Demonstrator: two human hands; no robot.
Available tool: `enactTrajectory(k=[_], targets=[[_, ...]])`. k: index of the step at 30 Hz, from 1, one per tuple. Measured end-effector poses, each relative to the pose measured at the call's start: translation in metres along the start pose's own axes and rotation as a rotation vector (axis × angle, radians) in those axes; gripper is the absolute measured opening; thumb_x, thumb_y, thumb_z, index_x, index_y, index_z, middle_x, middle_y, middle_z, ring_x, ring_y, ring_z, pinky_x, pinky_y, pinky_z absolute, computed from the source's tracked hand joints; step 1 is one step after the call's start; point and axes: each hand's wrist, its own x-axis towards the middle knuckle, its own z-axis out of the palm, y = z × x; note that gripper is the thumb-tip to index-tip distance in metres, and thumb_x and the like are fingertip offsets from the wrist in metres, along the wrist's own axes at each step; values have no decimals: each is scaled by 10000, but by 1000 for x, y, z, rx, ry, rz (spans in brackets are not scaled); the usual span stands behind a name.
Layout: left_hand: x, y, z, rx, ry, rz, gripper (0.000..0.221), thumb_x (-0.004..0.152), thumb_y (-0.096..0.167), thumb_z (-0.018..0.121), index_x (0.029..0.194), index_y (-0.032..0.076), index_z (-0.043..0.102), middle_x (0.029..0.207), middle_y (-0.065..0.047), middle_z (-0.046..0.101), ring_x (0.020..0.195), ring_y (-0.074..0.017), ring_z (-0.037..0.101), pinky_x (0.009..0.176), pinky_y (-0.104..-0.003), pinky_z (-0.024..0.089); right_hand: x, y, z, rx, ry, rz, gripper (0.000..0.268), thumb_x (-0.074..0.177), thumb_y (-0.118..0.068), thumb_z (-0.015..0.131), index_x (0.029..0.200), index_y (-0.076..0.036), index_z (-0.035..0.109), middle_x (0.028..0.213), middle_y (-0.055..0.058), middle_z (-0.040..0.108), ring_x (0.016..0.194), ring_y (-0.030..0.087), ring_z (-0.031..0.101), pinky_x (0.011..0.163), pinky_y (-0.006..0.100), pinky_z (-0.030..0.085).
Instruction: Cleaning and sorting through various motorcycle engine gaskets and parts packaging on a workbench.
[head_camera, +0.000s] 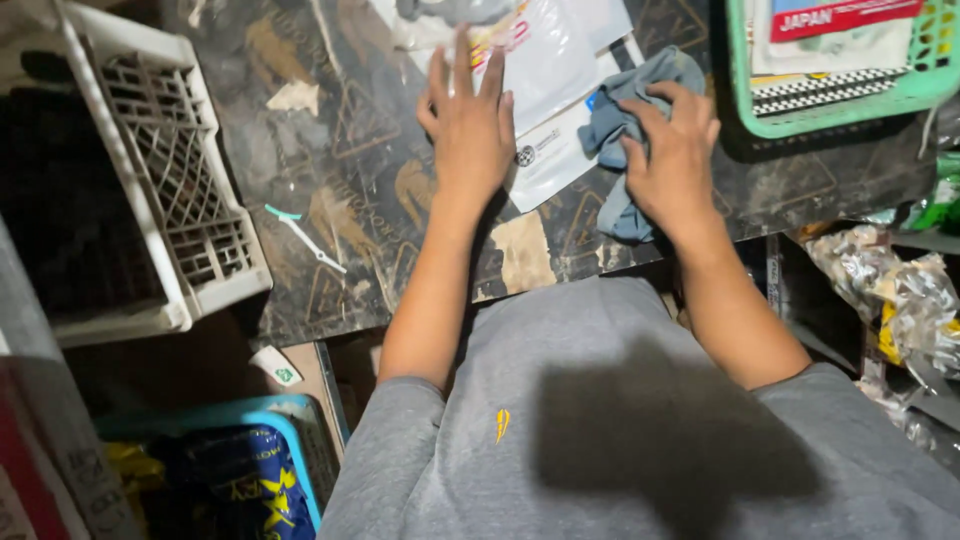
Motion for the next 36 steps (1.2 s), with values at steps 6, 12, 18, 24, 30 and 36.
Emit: enactTrajectory(k=[6,12,18,24,30,36], targets=[[3,-13,17,256,-111,91,644,1074,276,631,1611,32,371,1724,-33,77,1576,-320,210,1166,-580,285,4,-1,-12,16,62,-60,332,877,16,745,1209,-5,742,1321,170,554,1181,360,464,987,443,379],[5,-3,-26,5,-31,114,614,1042,224,708,1543,-2,434,1655,-36,269,1426,-257,352,1129,-461,276,7,5,-6,169,181,-102,439,786,218,562,1174,68,701,1204,190,644,1122,346,533,999,427,441],[1,1,-39,-273,425,252,403,887,107,892,1255,54,735,1385,41,653,1220,-183,575,1100,-384,372,11,-8,-11,396,456,-130,432,810,258,461,1192,120,607,1167,247,614,1112,377,601,1046,455,475],[-7,16,-72,-793,286,88,389,876,54,867,1240,51,732,1369,26,666,1170,-176,597,1131,-328,522,9,-19,-1,635,436,-141,297,1004,-68,570,1259,84,550,1166,208,611,1042,319,596,961,395,479],[-4,-13,-42,-1312,294,-128,559,915,-47,794,1419,97,600,1350,-142,701,1092,-293,765,1033,-404,671,7,-19,6,706,408,-128,346,906,110,528,1248,63,519,1095,173,575,993,282,551,920,378,470],[3,-19,-28,-1283,431,-318,248,876,-83,766,1108,-42,687,1064,-132,756,913,-162,717,836,-263,622,3,-20,6,581,321,-83,265,966,22,588,1226,74,609,1094,185,650,968,288,590,893,378,472]])
